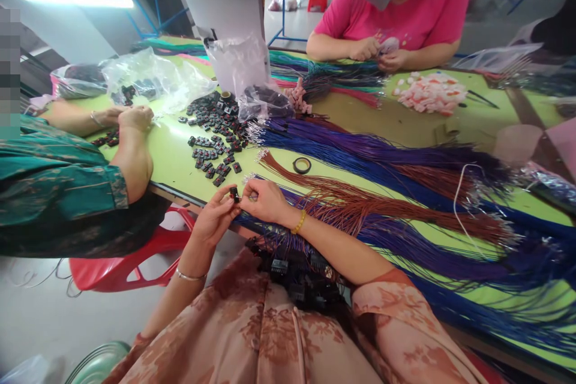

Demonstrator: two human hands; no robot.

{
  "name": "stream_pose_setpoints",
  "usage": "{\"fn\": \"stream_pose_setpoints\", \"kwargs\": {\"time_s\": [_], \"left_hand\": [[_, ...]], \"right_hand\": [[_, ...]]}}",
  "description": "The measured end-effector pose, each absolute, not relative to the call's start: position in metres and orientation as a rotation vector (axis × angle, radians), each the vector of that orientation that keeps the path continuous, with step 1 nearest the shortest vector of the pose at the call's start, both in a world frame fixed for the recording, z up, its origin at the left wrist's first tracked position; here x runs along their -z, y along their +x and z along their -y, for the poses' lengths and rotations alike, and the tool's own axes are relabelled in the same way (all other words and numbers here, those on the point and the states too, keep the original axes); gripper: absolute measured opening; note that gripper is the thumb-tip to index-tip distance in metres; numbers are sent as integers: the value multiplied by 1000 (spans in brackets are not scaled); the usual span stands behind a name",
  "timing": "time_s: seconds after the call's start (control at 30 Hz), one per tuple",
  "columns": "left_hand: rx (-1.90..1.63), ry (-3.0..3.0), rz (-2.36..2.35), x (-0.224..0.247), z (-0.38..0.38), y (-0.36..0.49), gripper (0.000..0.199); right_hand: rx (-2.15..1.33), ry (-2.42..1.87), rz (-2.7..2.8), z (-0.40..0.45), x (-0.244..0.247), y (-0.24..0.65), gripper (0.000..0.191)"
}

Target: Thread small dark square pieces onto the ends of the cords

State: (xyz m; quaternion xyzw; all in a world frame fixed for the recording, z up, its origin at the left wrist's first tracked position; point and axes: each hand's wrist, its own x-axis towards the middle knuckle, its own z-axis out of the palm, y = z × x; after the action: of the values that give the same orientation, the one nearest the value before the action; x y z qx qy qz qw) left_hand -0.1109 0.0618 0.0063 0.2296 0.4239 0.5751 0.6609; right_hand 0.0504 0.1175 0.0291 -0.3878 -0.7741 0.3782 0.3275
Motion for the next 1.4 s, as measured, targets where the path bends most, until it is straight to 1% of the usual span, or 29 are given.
{"fn": "stream_pose_setpoints", "kwargs": {"time_s": [0.27, 0.33, 0.47, 0.63, 0.7, 0.8, 0.87, 0.97, 1.07, 1.17, 1.3, 1.4], "left_hand": [[-1358, 772, -1140, -7, -59, -103, 38], [-1376, 781, -1156, -6, -60, -102, 36], [-1399, 754, -1181, -6, -61, -100, 37], [-1421, 794, -1218, -3, -58, -91, 33], [-1396, 799, -1235, -2, -57, -91, 33], [-1354, 789, -1242, -3, -57, -100, 41], [-1345, 769, -1219, -5, -57, -108, 44], [-1348, 718, -1157, -7, -58, -114, 38], [-1387, 652, -1108, -7, -59, -111, 37], [-1415, 603, -1046, -7, -61, -105, 36], [-1456, 539, -1020, -7, -65, -99, 27], [-1479, 514, -1023, -5, -68, -96, 25]], "right_hand": [[-825, -940, 2146, -118, -25, 50, 5], [-794, -886, 2180, -119, -24, 50, 7], [-789, -850, 2211, -119, -22, 50, 9], [-716, -953, 2257, -114, -19, 49, 6], [-756, -946, 2294, -119, -21, 52, 8], [-824, -1006, 2273, -139, -27, 65, 17], [-758, -1169, 2271, -154, -28, 75, 19], [-628, -1375, 2453, -169, -24, 86, 11], [-556, -1484, 2554, -172, -18, 86, 10], [-556, -1505, 2561, -169, -13, 83, 11], [-528, -1478, 2585, -166, -13, 83, 12], [-491, -1440, 2565, -164, -14, 86, 13]]}}
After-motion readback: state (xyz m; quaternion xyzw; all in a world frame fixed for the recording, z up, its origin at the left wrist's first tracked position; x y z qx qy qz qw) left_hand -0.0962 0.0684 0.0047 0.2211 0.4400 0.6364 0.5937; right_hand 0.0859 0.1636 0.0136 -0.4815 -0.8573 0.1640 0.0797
